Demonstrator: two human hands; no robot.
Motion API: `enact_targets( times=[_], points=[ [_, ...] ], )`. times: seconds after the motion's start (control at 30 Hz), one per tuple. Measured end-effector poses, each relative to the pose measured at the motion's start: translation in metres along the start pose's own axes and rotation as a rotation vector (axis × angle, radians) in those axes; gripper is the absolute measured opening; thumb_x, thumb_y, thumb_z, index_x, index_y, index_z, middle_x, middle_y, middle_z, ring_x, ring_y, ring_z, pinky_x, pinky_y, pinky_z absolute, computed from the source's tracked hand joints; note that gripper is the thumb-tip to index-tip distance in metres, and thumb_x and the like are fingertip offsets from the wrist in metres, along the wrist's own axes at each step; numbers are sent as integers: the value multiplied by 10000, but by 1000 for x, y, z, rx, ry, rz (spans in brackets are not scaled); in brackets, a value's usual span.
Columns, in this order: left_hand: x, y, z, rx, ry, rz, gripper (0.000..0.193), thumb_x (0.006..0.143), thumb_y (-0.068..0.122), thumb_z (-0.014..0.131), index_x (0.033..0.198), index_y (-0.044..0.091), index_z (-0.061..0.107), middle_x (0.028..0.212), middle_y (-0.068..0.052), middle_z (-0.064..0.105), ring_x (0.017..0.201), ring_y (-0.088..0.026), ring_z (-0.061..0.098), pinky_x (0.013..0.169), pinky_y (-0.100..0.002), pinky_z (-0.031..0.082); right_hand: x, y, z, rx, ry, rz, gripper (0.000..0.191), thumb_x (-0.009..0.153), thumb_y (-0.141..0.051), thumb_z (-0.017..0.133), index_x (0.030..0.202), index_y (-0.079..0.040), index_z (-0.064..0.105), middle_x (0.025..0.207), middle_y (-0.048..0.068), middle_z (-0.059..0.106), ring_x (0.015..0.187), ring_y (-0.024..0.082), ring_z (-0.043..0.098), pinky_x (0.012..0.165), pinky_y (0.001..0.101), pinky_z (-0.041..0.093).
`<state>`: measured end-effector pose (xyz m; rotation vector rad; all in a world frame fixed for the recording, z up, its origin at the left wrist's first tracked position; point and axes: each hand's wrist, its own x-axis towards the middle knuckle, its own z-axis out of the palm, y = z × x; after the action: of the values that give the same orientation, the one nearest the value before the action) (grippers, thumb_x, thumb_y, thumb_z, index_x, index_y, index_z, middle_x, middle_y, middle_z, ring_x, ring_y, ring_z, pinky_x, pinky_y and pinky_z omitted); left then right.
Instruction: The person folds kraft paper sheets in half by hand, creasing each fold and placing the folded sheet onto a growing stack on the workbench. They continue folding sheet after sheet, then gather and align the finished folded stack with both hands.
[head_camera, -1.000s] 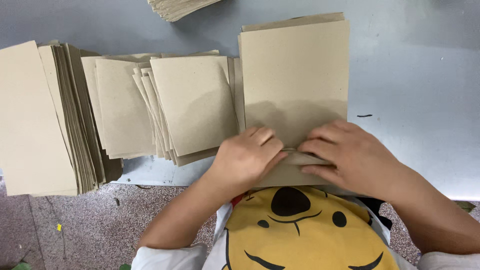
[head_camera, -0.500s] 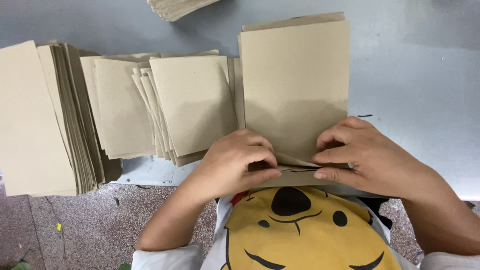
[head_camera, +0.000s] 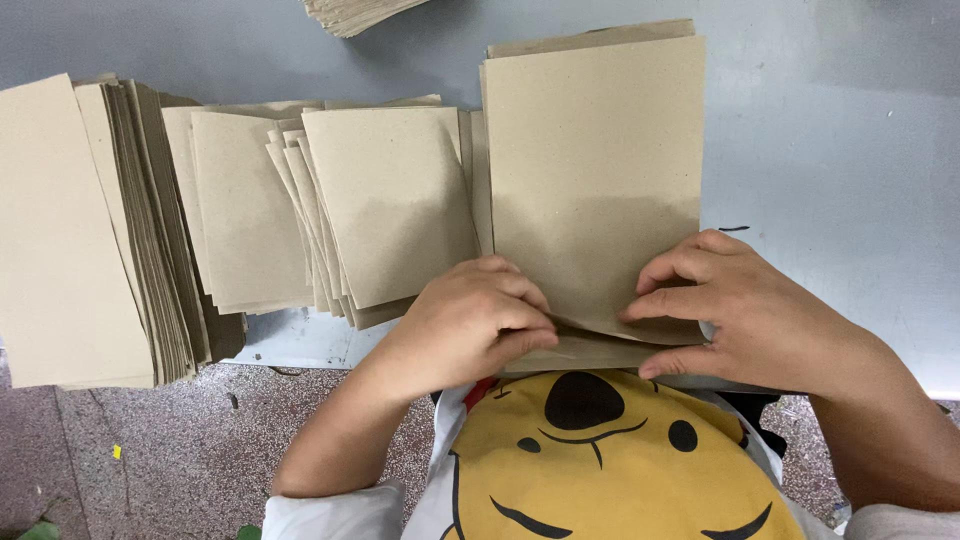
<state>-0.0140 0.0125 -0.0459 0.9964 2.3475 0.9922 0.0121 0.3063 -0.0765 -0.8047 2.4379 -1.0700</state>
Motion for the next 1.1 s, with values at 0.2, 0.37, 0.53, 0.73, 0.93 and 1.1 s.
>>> enact_targets(
  times=[0.2,0.37,0.53,0.73,0.93,1.1],
  points=[
    [5,14,22,231,72,-101,205,873,263,787,900,88,685,877,-80,658,815,-288,671,672,-419,535,5,-11,5,-139,4,188,417,671,-484,895,897,-156,772,866,1,703,875,214,622,798,373,522],
    [9,6,18,237,68,-204,346,858,384,784,955,87,637,914,-96,653,765,-299,682,608,-420,534,8,-19,4,-167,9,252,425,696,-469,869,929,-132,757,823,16,710,847,239,638,709,389,534],
    [-1,1,0,40,27,-144,291,926,413,772,1038,155,696,1009,-50,695,854,-252,713,707,-388,548,6,-14,0,-66,-8,164,493,679,-500,864,979,-120,773,920,23,733,827,238,644,711,391,531],
    [-4,6,-6,22,-63,-105,482,742,445,848,1067,126,690,1065,-55,681,889,-279,687,739,-401,534,1,-12,4,-85,51,70,563,604,-516,887,980,-111,777,912,38,732,872,265,635,761,396,528],
    [-2,6,-6,26,-86,-113,510,722,445,869,1075,128,680,1078,-52,675,902,-287,686,742,-404,537,0,-10,5,-50,0,147,503,625,-482,903,959,-126,780,947,17,730,873,230,646,742,371,533],
    [0,5,-9,27,-98,-106,436,732,415,857,1008,116,702,1040,-39,690,862,-277,694,717,-404,539,0,-5,4,-47,32,125,399,688,-407,878,949,-120,780,876,13,734,850,234,639,741,380,528]
  ],
)
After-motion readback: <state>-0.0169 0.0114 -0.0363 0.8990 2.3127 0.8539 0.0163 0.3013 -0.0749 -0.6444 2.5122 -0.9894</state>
